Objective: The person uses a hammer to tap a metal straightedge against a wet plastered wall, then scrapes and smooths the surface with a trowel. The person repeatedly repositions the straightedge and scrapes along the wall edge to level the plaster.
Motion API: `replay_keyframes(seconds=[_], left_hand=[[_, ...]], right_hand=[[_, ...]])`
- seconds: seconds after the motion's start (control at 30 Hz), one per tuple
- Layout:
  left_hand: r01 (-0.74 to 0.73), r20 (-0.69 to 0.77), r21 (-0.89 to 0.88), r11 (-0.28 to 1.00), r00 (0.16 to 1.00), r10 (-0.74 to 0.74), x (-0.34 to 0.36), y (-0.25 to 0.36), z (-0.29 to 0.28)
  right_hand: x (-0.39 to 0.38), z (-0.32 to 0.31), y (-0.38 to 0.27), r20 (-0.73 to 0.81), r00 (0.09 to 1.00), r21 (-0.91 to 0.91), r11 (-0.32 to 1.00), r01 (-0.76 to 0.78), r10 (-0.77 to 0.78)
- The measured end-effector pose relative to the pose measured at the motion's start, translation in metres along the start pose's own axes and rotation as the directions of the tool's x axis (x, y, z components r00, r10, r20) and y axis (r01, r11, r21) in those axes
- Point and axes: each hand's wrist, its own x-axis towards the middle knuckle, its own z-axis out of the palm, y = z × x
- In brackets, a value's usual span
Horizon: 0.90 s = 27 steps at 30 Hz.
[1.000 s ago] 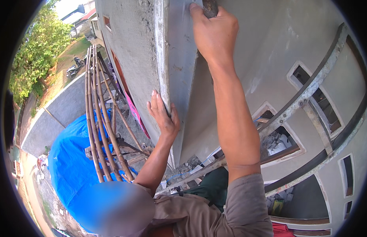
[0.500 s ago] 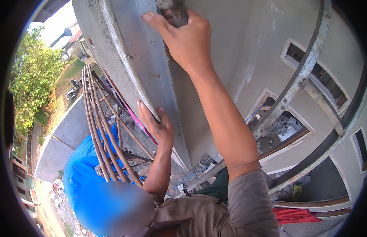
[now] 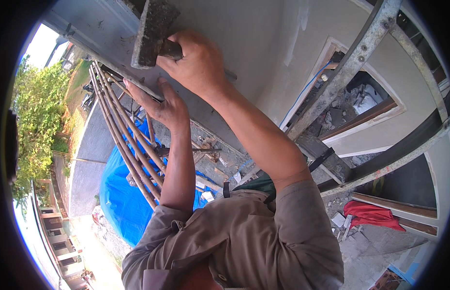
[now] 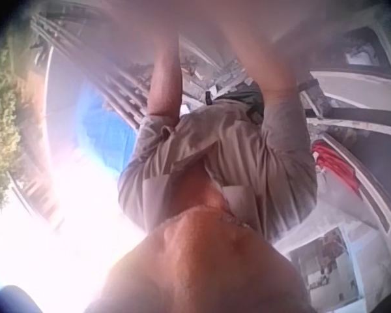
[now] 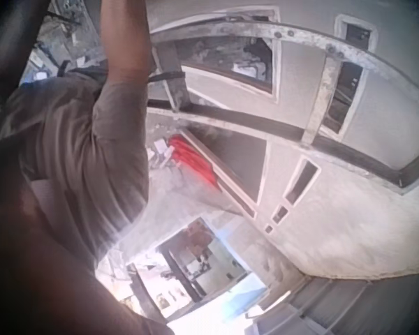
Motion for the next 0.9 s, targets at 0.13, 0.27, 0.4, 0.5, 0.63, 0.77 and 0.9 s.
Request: replay_keyframes(seconds=[0.13,0.27,0.4,0.5,0.63,0.77,0.9], left_hand=[[-0.064,0.001,0.049,0.997,0.998,0.064,0.000,-0.001,0.004],[-0.107,0.024,0.101,0.989,0.994,0.105,0.001,0.000,0.002],[-0.130,-0.001,0.092,0.987,0.991,0.130,-0.003,-0.004,0.004],[-0.121,0.020,0.168,0.978,0.993,0.119,-0.003,0.000,0.003],[-0.119,0.042,0.164,0.979,0.993,0.113,-0.002,0.001,0.001],[-0.109,0.055,0.178,0.978,0.993,0.101,0.000,0.005,-0.003],[-0.093,0.062,0.148,0.985,0.994,0.085,0.001,0.005,-0.006]], right_hand=[[0.013,0.010,0.014,-0.027,0.997,-0.078,0.994,0.071,-0.074],[0.015,0.009,-0.002,0.002,0.999,-0.093,0.995,0.032,-0.032],[0.024,0.018,-0.001,-0.033,0.998,0.002,0.999,0.052,-0.052],[0.029,0.016,0.001,-0.019,0.996,-0.020,0.996,0.088,-0.088],[0.039,0.017,-0.006,-0.012,0.997,0.024,0.997,0.073,-0.073],[0.039,0.014,-0.008,0.015,0.998,-0.016,0.998,0.053,-0.053],[0.039,0.015,-0.009,0.015,0.998,-0.012,0.998,0.067,-0.067]])
